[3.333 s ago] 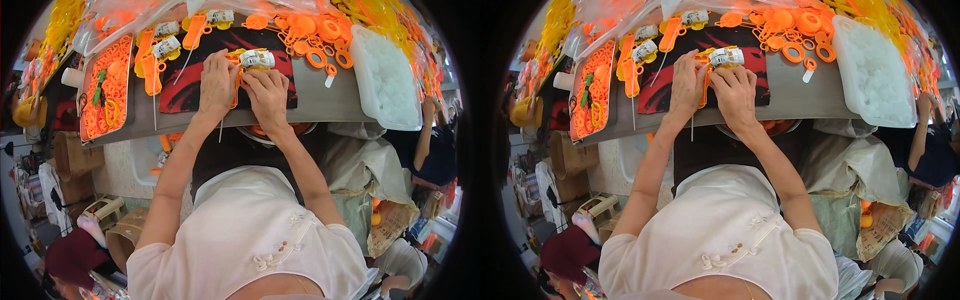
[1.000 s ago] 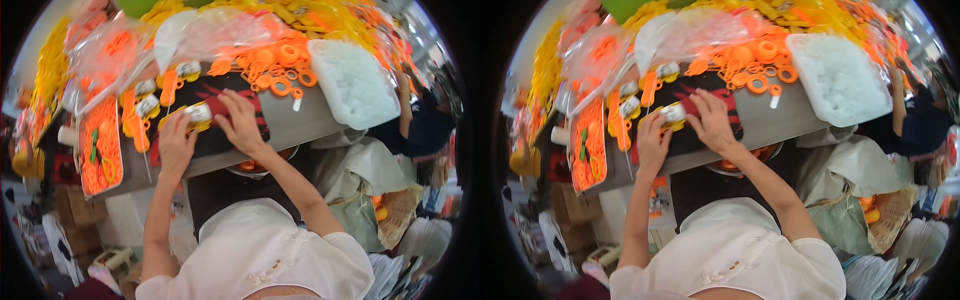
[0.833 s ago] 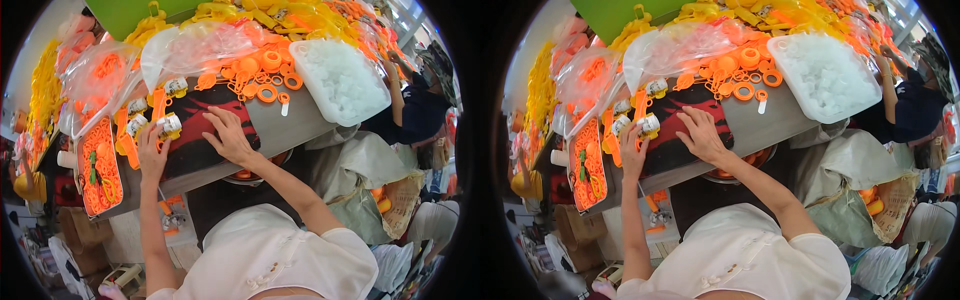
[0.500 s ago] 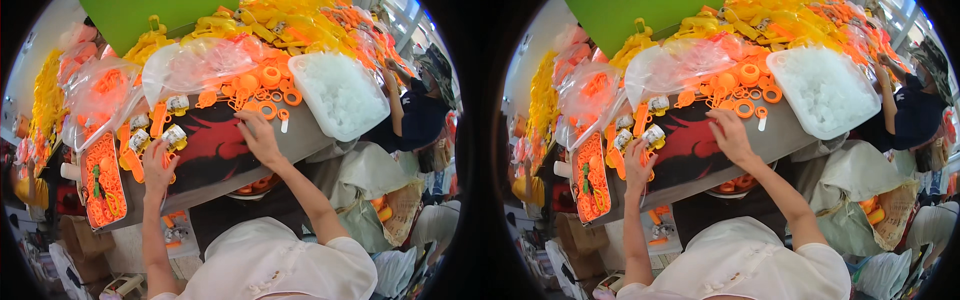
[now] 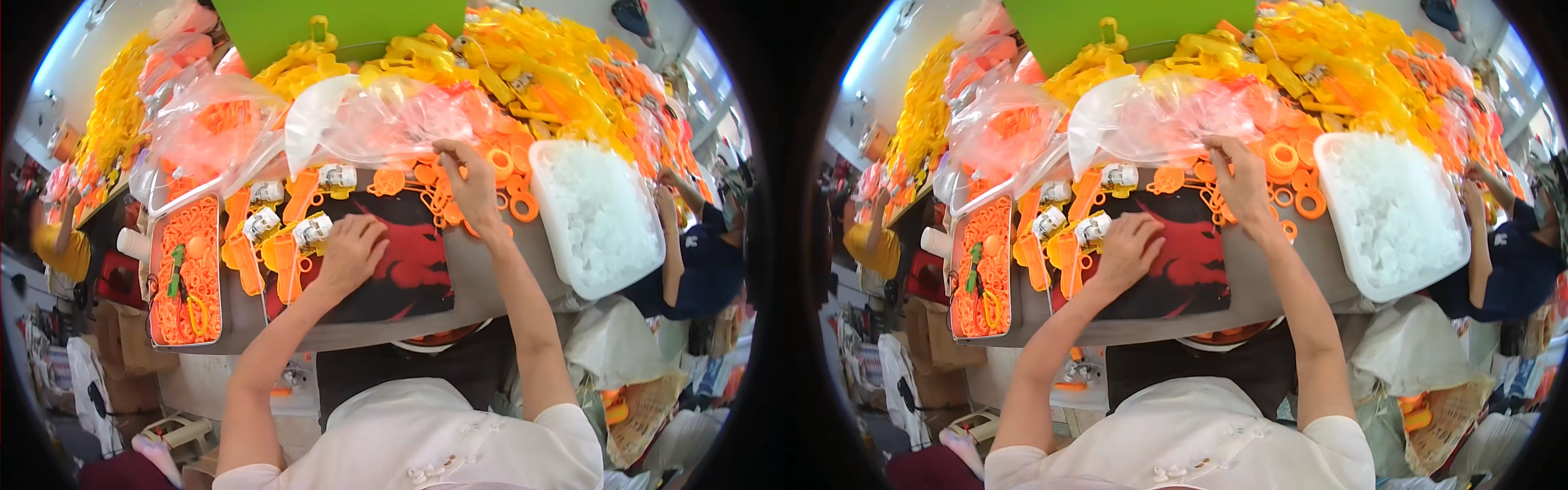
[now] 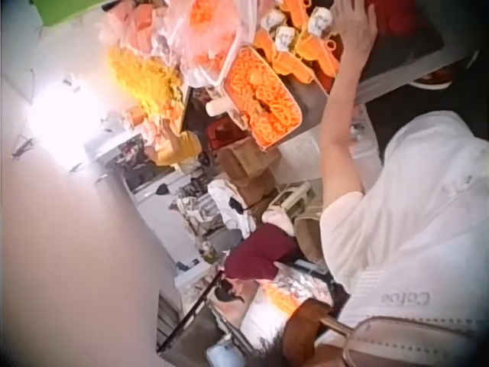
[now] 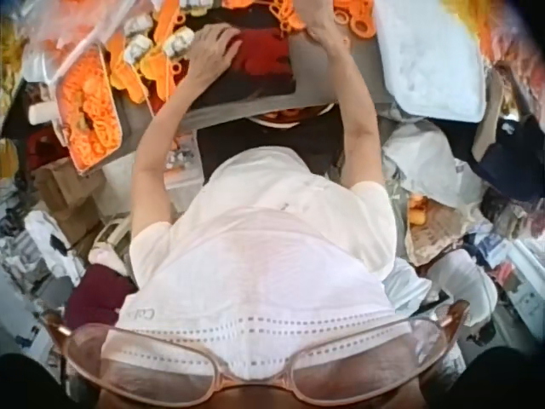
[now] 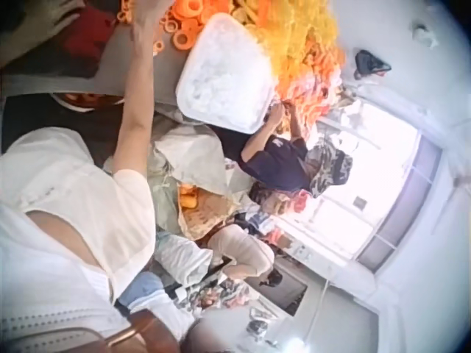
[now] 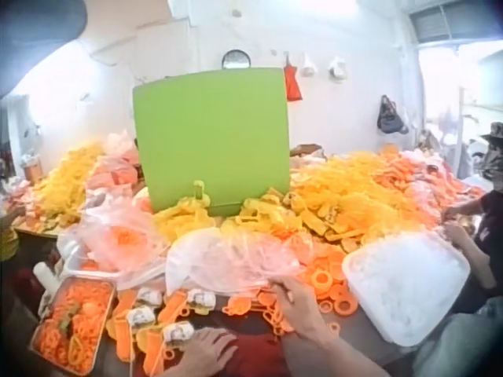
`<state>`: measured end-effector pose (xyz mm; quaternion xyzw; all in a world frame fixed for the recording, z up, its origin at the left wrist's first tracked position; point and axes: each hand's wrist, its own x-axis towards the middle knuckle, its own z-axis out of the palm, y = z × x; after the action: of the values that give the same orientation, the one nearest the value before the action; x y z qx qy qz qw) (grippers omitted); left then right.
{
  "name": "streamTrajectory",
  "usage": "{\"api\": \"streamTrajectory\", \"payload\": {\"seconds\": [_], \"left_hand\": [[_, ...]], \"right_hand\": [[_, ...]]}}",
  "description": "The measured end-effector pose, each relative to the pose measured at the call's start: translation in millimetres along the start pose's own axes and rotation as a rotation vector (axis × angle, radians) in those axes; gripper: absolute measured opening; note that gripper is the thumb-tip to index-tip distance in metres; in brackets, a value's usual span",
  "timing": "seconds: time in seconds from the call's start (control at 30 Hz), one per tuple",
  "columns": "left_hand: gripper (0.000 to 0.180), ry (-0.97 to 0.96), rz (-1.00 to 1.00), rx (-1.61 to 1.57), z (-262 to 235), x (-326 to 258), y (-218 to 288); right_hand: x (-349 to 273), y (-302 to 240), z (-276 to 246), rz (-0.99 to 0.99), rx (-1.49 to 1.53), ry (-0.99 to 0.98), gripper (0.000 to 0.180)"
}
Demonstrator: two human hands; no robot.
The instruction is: Assembling orange and yellow plastic toy guns by attaching various components at a factory workbench.
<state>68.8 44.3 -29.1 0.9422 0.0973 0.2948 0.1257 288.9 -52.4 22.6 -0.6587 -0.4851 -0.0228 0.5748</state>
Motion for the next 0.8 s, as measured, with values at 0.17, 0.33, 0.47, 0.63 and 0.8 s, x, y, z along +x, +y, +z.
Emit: {"api": "streamTrajectory", "payload": {"seconds": [0.17, 0.33, 0.47, 0.63, 0.8], "left_hand": [[0.023, 0.002, 0.001, 0.055, 9.8, -1.4, 3.6], [0.024, -0.001, -0.015, 0.016, 10.3, -2.3, 6.3], [0.025, -0.004, -0.043, 0.002, 13.2, 0.5, 3.8], [0.024, 0.02, -0.073, -0.004, 15.1, 3.4, -4.1], [0.021, 0.016, -0.052, -0.039, 26.4, 0.2, -7.6]], "right_hand": [[68.8, 17.4, 1.5, -0.02, -0.037, 0.011, 0.019], [157.7, 39.3, 72.5, -0.102, -0.074, -0.085, 0.02], [215.8, 64.3, 142.2, -0.004, -0.512, -0.149, 0.035], [232.9, 101.8, 204.9, -0.035, -0.736, -0.178, 0.045], [242.3, 162.0, 180.2, -0.164, -0.326, 0.241, 0.028]]}}
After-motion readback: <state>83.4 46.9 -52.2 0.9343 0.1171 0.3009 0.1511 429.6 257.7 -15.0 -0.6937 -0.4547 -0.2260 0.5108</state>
